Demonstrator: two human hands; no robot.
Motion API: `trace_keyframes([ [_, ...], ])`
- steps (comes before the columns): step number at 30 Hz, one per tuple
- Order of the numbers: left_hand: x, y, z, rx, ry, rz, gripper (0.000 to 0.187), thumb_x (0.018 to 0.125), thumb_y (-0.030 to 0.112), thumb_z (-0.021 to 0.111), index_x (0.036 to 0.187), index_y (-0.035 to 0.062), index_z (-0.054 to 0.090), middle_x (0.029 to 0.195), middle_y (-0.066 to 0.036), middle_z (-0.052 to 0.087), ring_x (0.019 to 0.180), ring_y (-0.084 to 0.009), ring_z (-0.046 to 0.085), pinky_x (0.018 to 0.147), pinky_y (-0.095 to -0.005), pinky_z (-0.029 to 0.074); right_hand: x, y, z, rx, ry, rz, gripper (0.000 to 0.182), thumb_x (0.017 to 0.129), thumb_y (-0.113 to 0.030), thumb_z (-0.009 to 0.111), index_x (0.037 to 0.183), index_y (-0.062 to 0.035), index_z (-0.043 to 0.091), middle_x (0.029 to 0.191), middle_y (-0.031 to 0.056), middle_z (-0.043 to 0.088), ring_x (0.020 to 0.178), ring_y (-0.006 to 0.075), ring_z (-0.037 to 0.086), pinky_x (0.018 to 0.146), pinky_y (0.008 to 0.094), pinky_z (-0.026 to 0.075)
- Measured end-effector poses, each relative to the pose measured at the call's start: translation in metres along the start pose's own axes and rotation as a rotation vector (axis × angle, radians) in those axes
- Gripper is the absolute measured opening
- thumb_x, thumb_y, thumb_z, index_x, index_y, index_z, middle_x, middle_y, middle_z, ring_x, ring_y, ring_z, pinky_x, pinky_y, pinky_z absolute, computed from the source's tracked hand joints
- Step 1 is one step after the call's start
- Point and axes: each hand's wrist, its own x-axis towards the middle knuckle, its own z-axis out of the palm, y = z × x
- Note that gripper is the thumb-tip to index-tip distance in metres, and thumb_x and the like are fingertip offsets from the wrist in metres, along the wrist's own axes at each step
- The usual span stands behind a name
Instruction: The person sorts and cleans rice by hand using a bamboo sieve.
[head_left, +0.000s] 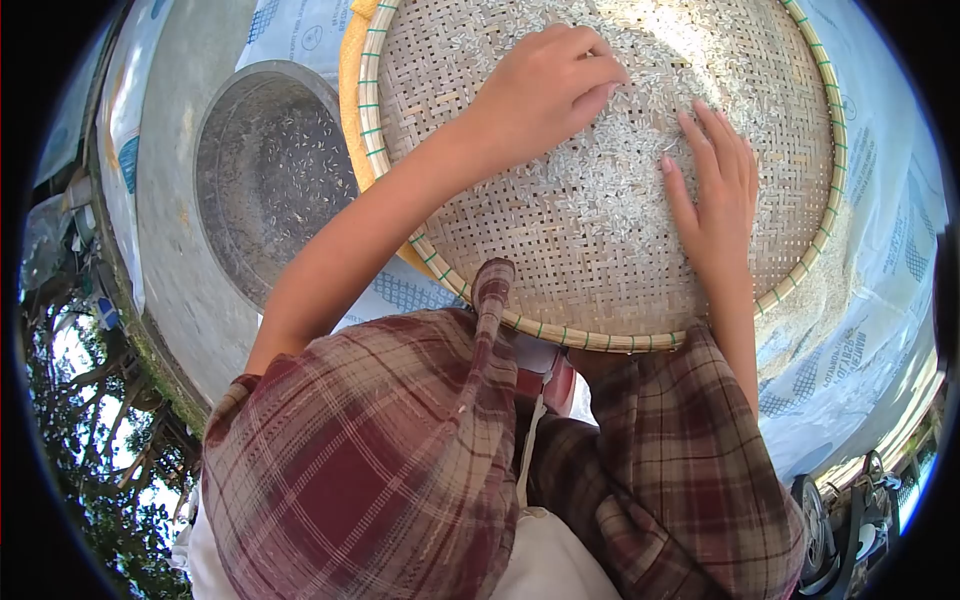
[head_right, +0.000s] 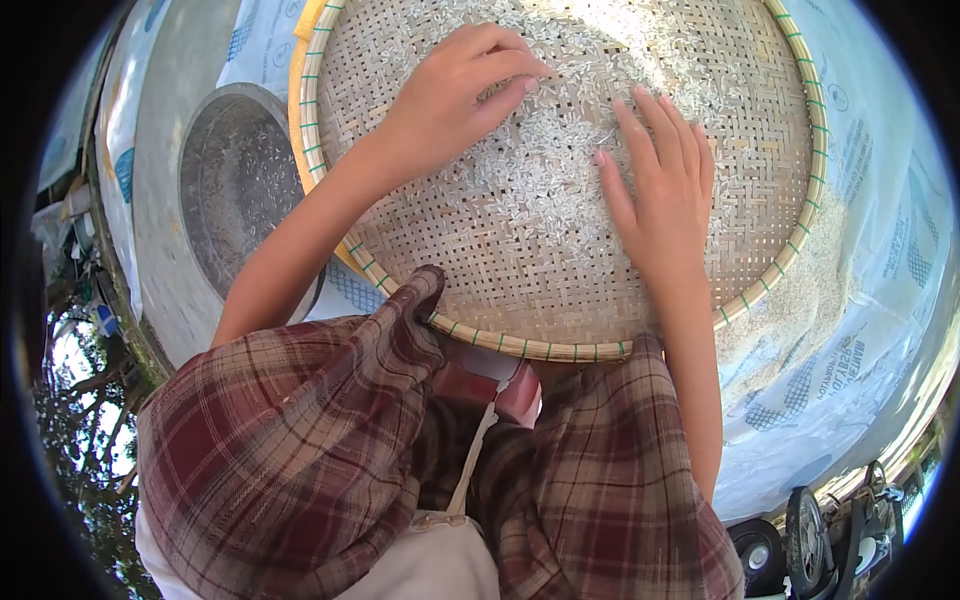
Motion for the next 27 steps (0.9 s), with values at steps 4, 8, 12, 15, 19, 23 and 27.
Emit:
trace_keyframes([
  [4,-0.022,0.002,-0.027,-0.051,0.058,-0.195,0.013,0.079,0.010,0.063,0.092,0.0072,0.065,0.087,-0.004,0.059,0.083,-0.0215,0.056,0.075,-0.0312,0.045,-0.003,0.004,0.002,0.046,0.048,0.010,0.035,0.084,-0.021,0.057,0.117,-0.0085,0.055,0.124,0.0080,0.051,0.119,0.0268,0.043,0.102,0.0428,0.027],
  [8,-0.030,0.018,-0.032,-0.097,-0.028,-0.252,0.013,0.078,0.011,0.064,0.090,0.0075,0.066,0.085,-0.005,0.059,0.080,-0.0217,0.056,0.074,-0.0310,0.045,-0.006,0.005,0.003,0.063,0.071,-0.001,0.032,0.081,-0.017,0.060,0.112,-0.0089,0.057,0.121,0.0070,0.052,0.116,0.0257,0.045,0.099,0.0417,0.030],
  [12,-0.021,0.033,-0.008,-0.083,-0.116,-0.080,0.009,0.076,0.012,0.064,0.085,0.0079,0.064,0.079,-0.005,0.057,0.077,-0.0221,0.055,0.071,-0.0330,0.045,-0.006,-0.013,-0.003,0.010,0.091,-0.111,0.030,0.079,-0.015,0.062,0.108,-0.0097,0.059,0.119,0.0060,0.053,0.116,0.0242,0.046,0.099,0.0406,0.032],
  [15,-0.019,0.035,0.001,-0.037,-0.153,-0.006,0.009,0.074,0.011,0.065,0.081,0.0075,0.061,0.077,-0.004,0.054,0.077,-0.0223,0.054,0.069,-0.0346,0.045,-0.008,-0.017,-0.003,0.011,0.024,-0.167,0.030,0.078,-0.016,0.063,0.107,-0.0103,0.060,0.119,0.0058,0.053,0.116,0.0240,0.046,0.099,0.0406,0.032],
  [19,-0.020,0.034,0.004,0.028,-0.155,0.060,0.011,0.072,0.010,0.065,0.080,0.0066,0.059,0.077,-0.004,0.053,0.076,-0.0219,0.053,0.067,-0.0338,0.046,-0.007,-0.013,0.000,0.047,-0.041,-0.201,0.032,0.076,-0.017,0.064,0.107,-0.0117,0.061,0.120,0.0061,0.052,0.116,0.0237,0.045,0.099,0.0406,0.032],
  [23,-0.020,0.035,0.001,0.107,-0.173,0.109,0.013,0.071,0.009,0.065,0.082,0.0056,0.059,0.077,-0.005,0.052,0.075,-0.0218,0.053,0.065,-0.0336,0.047,-0.008,-0.014,-0.005,0.078,-0.043,-0.227,0.033,0.077,-0.021,0.064,0.109,-0.0126,0.060,0.121,0.0062,0.052,0.117,0.0238,0.045,0.100,0.0405,0.031],
  [27,-0.021,0.034,-0.004,-0.032,-0.139,-0.022,0.010,0.076,0.008,0.062,0.083,0.0018,0.057,0.079,-0.006,0.056,0.074,-0.0212,0.058,0.067,-0.0301,0.048,-0.007,-0.016,-0.006,0.107,-0.078,-0.235,0.038,0.077,-0.028,0.064,0.112,-0.0135,0.060,0.124,0.0065,0.051,0.118,0.0241,0.044,0.101,0.0416,0.030],
])
